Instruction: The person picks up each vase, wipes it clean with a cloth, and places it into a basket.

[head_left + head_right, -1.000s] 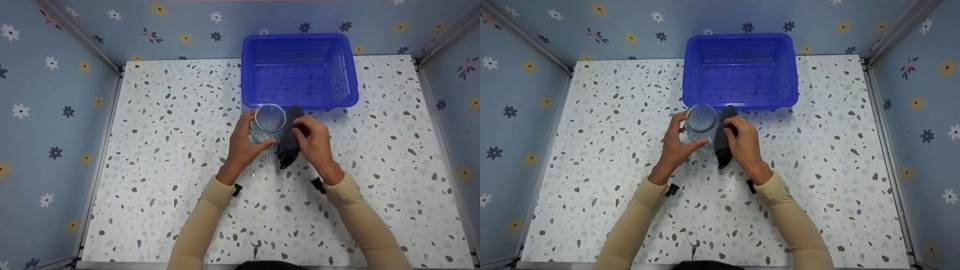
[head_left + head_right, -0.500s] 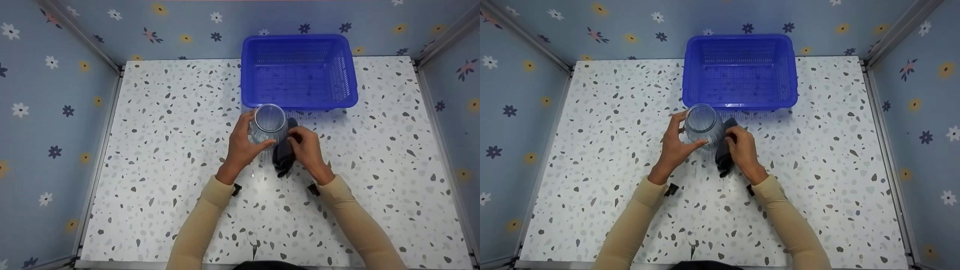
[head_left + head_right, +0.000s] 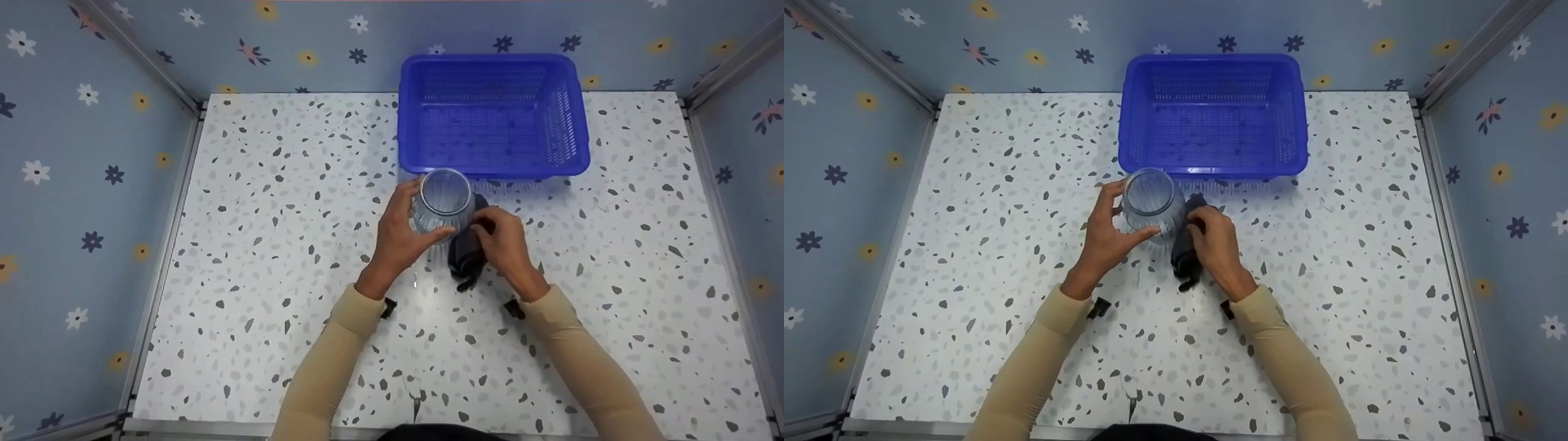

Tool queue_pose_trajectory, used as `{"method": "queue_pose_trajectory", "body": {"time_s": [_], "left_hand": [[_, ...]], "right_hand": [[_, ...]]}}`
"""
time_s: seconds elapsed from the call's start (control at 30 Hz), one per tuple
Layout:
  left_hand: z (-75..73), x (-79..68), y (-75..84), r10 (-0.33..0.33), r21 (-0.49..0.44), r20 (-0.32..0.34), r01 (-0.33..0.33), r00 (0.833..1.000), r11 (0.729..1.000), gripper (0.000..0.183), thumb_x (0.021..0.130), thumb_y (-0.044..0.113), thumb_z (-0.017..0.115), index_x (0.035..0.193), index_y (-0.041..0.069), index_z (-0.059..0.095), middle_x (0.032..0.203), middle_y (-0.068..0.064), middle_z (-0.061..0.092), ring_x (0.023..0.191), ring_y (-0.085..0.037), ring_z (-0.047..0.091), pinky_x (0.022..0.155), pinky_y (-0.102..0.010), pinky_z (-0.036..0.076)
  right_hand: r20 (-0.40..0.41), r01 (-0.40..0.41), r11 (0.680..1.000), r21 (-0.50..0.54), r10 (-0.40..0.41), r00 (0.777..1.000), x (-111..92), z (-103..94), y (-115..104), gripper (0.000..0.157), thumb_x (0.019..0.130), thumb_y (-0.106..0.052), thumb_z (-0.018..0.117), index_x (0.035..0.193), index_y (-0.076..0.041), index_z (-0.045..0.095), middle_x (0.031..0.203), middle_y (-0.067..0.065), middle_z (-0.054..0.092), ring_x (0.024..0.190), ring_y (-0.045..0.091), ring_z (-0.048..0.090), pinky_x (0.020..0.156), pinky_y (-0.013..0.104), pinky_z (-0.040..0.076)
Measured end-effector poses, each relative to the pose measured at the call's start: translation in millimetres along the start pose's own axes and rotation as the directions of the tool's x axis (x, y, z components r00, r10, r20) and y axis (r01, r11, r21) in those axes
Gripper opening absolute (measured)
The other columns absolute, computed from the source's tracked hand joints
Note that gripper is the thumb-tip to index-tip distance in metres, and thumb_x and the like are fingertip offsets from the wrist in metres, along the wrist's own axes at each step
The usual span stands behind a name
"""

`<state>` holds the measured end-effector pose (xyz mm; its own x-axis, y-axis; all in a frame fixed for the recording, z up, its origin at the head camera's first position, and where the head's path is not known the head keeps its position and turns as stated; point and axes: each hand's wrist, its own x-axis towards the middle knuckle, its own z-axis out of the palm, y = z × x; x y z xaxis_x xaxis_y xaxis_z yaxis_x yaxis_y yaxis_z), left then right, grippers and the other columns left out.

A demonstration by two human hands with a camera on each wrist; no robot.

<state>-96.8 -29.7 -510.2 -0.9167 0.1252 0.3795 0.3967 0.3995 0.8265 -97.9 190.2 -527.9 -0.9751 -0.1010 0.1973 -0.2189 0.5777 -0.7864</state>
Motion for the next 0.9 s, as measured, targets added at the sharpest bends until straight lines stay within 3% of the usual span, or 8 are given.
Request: {"method": "queue_pose_trajectory", "body": {"time_s": [0.2,0.47,0.73,0.9], "left_hand": [[-0.4,1.5,-0.9,-0.007,-0.009,0.006,0.007,1.0,1.0,0.087,0.077,0.036,0.097,0.143,0.001,0.053,0.155,-0.014,0.051,0.137,-0.024,0.053,0.098,-0.035,0.054],[-1.2,2.7,-1.4,-0.005,-0.007,0.011,0.005,1.0,1.0,0.084,0.079,0.036,0.096,0.143,0.002,0.053,0.153,-0.014,0.052,0.136,-0.024,0.054,0.098,-0.037,0.054],[1.4,1.5,-0.5,-0.023,-0.027,0.01,0.023,1.0,0.999,0.086,0.076,0.027,0.098,0.144,0.002,0.052,0.155,-0.013,0.051,0.139,-0.024,0.052,0.102,-0.035,0.053],[1.5,-0.3,-1.0,-0.02,-0.023,0.006,0.02,1.0,1.0,0.086,0.075,0.023,0.099,0.143,0.001,0.052,0.156,-0.014,0.051,0.139,-0.025,0.053,0.103,-0.036,0.052]], "right_hand": [[-0.065,0.067,0.997,0.034,-0.065,0.996,2.7,-16.2,-18.0,0.011,0.09,0.013,0.074,0.099,0.007,0.076,0.099,0.023,0.075,0.093,0.037,0.072,0.085,0.048,0.057],[-0.13,0.139,0.988,0.062,-0.13,0.983,8.1,-32.9,-48.7,0.009,0.093,0.01,0.074,0.1,0.005,0.076,0.098,0.019,0.074,0.082,0.027,0.069,0.074,0.023,0.05],[-0.13,0.143,0.989,0.036,-0.137,0.982,12.8,-37.6,-67.7,0.009,0.09,0.011,0.076,0.098,0.005,0.076,0.098,0.018,0.076,0.098,0.033,0.073,0.089,0.047,0.058],[-0.135,0.138,0.99,0.033,-0.132,0.982,10.3,-34.8,-67.3,0.009,0.09,0.011,0.076,0.098,0.006,0.076,0.098,0.019,0.075,0.097,0.034,0.073,0.088,0.05,0.058]]}}
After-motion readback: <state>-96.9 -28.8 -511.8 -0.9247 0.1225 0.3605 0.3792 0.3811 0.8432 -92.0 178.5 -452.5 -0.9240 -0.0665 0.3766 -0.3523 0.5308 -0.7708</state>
